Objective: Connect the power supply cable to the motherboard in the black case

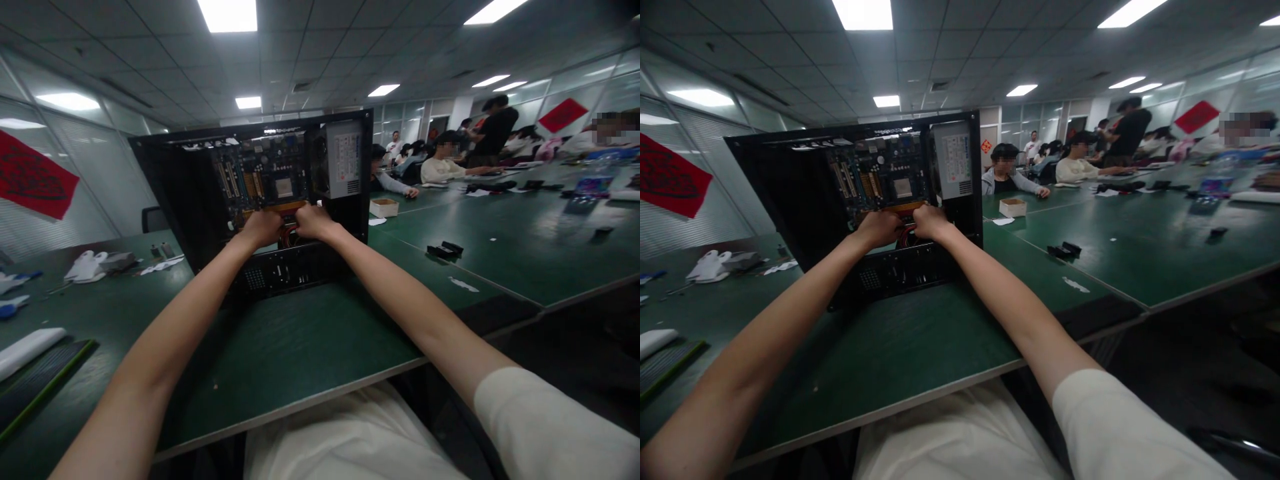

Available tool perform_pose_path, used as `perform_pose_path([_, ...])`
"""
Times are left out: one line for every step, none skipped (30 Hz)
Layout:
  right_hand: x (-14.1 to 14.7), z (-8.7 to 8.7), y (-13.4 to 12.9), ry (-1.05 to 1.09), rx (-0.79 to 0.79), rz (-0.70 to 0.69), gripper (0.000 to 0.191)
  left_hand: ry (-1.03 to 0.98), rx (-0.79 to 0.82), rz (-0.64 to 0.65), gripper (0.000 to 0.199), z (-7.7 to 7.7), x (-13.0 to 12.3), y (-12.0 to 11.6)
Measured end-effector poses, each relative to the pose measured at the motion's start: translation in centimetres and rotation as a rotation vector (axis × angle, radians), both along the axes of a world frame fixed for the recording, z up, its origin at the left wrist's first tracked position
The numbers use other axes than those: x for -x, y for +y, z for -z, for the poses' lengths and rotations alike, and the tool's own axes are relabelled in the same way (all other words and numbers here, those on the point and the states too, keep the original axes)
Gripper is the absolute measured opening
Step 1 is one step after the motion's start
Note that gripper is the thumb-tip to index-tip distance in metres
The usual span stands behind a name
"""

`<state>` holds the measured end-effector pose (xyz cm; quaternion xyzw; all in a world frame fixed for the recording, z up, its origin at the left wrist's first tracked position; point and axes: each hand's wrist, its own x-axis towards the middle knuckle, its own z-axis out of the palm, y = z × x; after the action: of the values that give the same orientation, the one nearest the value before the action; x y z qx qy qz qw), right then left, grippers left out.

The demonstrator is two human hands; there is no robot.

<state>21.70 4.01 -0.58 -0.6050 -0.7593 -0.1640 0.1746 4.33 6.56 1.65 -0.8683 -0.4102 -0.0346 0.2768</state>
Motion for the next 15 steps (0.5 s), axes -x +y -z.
perform_pose_path([0.03, 0.04, 0.10, -0.003, 0.000, -0.008, 0.035, -0.012, 0.006, -0.017, 0.040, 0.05, 0.08, -0.08])
perform_pose_path([0.05, 0.07, 0.19, -0.004, 0.000, -0.014, 0.035, -0.021, 0.008, -0.030, 0.040, 0.11, 0.15, -0.14])
perform_pose_path([0.06, 0.10, 0.27, -0.006, 0.001, -0.019, 0.035, -0.022, 0.007, -0.039, 0.041, 0.15, 0.19, -0.20])
perform_pose_path([0.04, 0.13, 0.32, -0.006, 0.003, -0.022, 0.034, -0.018, 0.004, -0.044, 0.041, 0.19, 0.19, -0.25])
perform_pose_path([0.02, 0.15, 0.35, -0.007, 0.005, -0.024, 0.034, -0.011, 0.001, -0.047, 0.042, 0.21, 0.14, -0.30])
perform_pose_path([-0.02, 0.16, 0.35, -0.009, 0.009, -0.024, 0.034, -0.004, -0.003, -0.048, 0.043, 0.22, 0.07, -0.35])
perform_pose_path([-0.05, 0.16, 0.32, -0.011, 0.014, -0.026, 0.034, 0.002, -0.007, -0.047, 0.044, 0.22, -0.03, -0.39])
perform_pose_path([-0.07, 0.15, 0.29, -0.014, 0.020, -0.032, 0.035, 0.006, -0.011, -0.044, 0.044, 0.22, -0.12, -0.43])
perform_pose_path([-0.08, 0.14, 0.26, -0.017, 0.026, -0.042, 0.035, 0.010, -0.014, -0.041, 0.044, 0.21, -0.19, -0.46])
perform_pose_path([-0.07, 0.12, 0.23, -0.022, 0.033, -0.059, 0.035, 0.012, -0.018, -0.039, 0.044, 0.21, -0.24, -0.46])
perform_pose_path([-0.07, 0.10, 0.22, -0.028, 0.040, -0.079, 0.035, 0.013, -0.020, -0.038, 0.044, 0.22, -0.27, -0.43])
perform_pose_path([-0.06, 0.08, 0.24, -0.034, 0.047, -0.099, 0.033, 0.010, -0.020, -0.036, 0.044, 0.25, -0.26, -0.37])
perform_pose_path([-0.06, 0.06, 0.27, -0.039, 0.052, -0.119, 0.031, 0.003, -0.018, -0.034, 0.043, 0.29, -0.23, -0.26])
perform_pose_path([-0.07, 0.05, 0.33, -0.041, 0.050, -0.139, 0.029, -0.012, -0.015, -0.033, 0.043, 0.34, -0.17, -0.11])
perform_pose_path([-0.10, 0.03, 0.40, -0.040, 0.039, -0.165, 0.029, -0.039, -0.005, -0.023, 0.043, 0.41, -0.10, 0.08])
